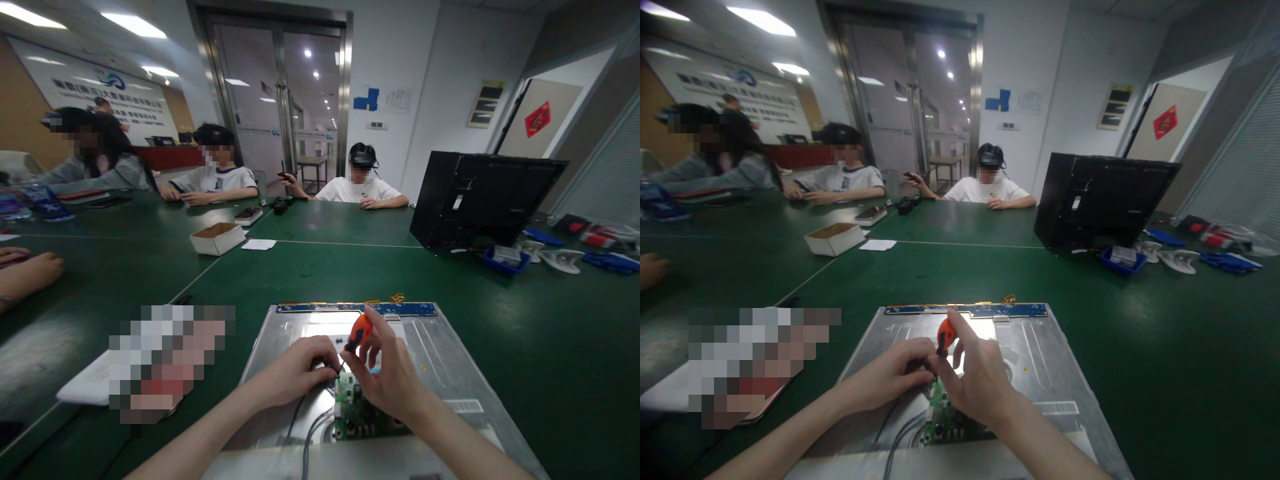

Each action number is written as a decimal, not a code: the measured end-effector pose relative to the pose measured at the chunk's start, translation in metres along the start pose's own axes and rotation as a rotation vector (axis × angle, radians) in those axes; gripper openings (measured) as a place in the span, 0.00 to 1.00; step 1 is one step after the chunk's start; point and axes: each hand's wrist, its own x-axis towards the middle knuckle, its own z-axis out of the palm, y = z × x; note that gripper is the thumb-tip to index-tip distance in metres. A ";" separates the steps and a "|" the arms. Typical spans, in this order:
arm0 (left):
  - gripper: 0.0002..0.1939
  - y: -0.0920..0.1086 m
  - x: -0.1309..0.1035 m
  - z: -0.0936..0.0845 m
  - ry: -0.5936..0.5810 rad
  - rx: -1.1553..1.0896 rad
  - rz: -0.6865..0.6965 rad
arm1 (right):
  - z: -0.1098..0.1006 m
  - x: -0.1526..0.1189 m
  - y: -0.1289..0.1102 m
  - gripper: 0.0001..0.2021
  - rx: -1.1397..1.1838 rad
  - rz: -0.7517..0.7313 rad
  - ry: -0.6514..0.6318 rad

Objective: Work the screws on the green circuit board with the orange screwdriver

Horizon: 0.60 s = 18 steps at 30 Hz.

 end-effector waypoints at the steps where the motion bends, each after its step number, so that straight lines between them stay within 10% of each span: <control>1: 0.02 0.000 0.000 0.000 0.001 0.002 0.001 | 0.000 0.000 0.000 0.30 0.005 -0.003 -0.002; 18: 0.04 -0.002 0.000 0.000 -0.014 0.013 -0.009 | -0.003 0.003 -0.003 0.30 0.001 -0.017 -0.024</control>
